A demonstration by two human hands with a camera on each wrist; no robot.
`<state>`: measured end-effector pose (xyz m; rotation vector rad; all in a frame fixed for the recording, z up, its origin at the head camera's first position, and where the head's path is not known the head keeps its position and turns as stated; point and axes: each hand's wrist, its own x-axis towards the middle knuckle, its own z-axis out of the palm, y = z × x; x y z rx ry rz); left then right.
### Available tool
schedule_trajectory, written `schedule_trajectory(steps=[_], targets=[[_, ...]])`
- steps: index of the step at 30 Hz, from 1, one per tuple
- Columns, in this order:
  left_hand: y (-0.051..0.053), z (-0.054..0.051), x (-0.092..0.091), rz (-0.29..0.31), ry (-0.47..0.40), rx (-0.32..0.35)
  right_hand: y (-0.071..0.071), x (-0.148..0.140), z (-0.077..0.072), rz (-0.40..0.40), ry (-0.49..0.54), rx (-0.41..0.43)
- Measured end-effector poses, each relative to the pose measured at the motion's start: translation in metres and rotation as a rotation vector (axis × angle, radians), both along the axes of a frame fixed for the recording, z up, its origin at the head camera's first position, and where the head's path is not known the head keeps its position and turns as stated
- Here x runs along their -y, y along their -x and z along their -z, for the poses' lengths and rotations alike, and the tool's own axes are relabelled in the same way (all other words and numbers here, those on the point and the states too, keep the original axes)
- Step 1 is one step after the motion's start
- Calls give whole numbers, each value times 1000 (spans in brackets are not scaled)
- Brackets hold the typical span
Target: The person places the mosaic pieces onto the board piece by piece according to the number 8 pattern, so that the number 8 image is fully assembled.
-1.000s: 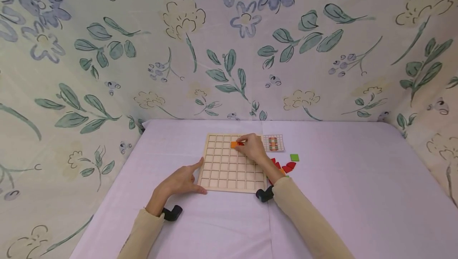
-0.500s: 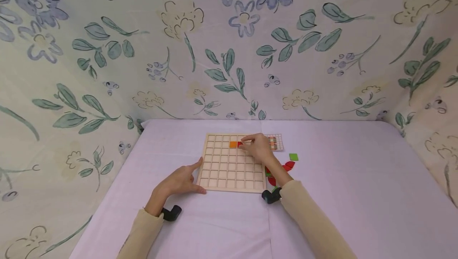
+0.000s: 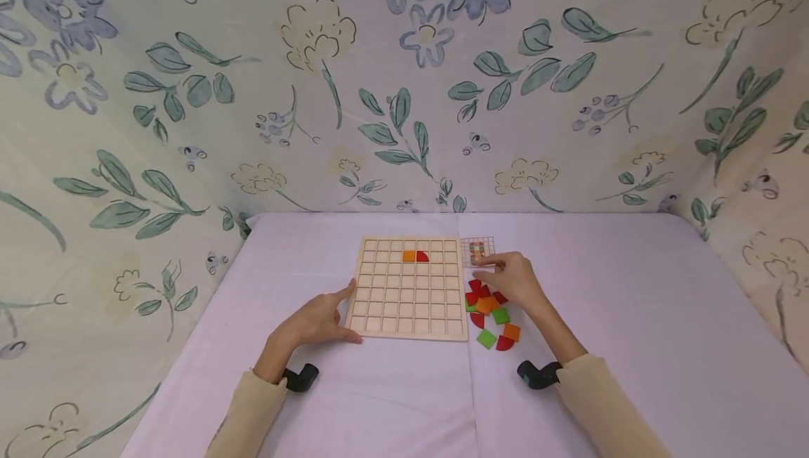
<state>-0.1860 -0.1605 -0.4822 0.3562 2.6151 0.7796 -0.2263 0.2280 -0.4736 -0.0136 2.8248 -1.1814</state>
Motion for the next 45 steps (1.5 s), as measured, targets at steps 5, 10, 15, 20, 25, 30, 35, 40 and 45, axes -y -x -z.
schedule_trajectory(steps=[5,10,15,20,25,30,35,40,45], targets=[[0,-1,0,-1,-7,0,-10,-12,2,13,-18,0],[0,-2,-1,1,-11,1,-16,-17,5,22,-31,20],[-1,-1,0,2,-3,1,-18,-14,10,-2,7,51],[-2,0,0,3,-12,2,-14,-7,14,-33,13,65],[-2,0,0,10,-18,-9,-12,0,14,-10,-14,60],[-1,0,1,8,-10,-10,-14,4,11,52,-33,41],[-2,0,2,2,-16,-10,-17,11,10,98,-43,-4],[-2,-1,2,6,-24,-14,-16,16,9,99,-68,-4],[-2,1,1,15,-22,-17,-13,13,9,67,-74,19]])
